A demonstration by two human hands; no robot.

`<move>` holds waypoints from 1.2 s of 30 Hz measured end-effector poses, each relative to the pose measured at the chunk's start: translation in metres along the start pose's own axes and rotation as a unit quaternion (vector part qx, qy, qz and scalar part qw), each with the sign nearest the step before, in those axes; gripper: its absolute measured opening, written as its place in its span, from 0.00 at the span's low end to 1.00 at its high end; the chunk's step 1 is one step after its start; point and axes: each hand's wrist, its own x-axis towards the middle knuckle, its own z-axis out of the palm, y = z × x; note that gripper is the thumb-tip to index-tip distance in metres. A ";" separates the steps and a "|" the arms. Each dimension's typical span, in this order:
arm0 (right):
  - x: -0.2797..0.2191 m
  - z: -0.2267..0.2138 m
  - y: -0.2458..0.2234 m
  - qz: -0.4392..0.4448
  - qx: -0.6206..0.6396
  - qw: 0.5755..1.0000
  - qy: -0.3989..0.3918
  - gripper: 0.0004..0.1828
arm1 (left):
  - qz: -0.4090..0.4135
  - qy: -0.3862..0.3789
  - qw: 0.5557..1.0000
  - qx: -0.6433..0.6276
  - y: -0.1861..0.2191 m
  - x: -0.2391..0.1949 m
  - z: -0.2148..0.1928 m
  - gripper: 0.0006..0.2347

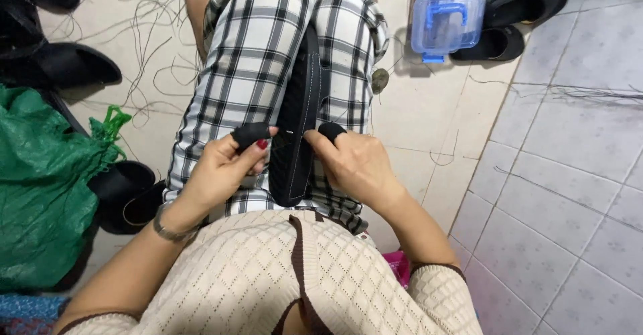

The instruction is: The person sits on the floor and sews a black shoe using a needle and thread. They hold the shoe on their lap and repeatedly push the needle through the shoe's material to stitch it.

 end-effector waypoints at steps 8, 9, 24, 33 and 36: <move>-0.008 0.023 0.005 0.003 0.046 0.998 0.035 0.14 | 0.097 0.050 0.986 0.124 -0.027 0.007 0.011 0.11; -0.007 0.008 0.001 0.006 0.048 0.998 0.033 0.14 | 0.093 0.048 0.987 0.124 -0.033 0.010 0.016 0.11; -0.030 0.021 0.013 0.171 0.360 0.914 0.081 0.19 | -0.011 0.080 0.974 0.212 0.005 0.016 0.002 0.37; -0.010 -0.027 0.038 -0.002 0.602 0.793 -0.096 0.06 | 0.143 0.005 0.927 0.346 -0.017 0.018 0.017 0.39; -0.001 -0.042 0.016 0.031 0.064 0.992 -0.108 0.14 | 0.151 -0.002 0.957 0.248 -0.018 0.020 0.009 0.33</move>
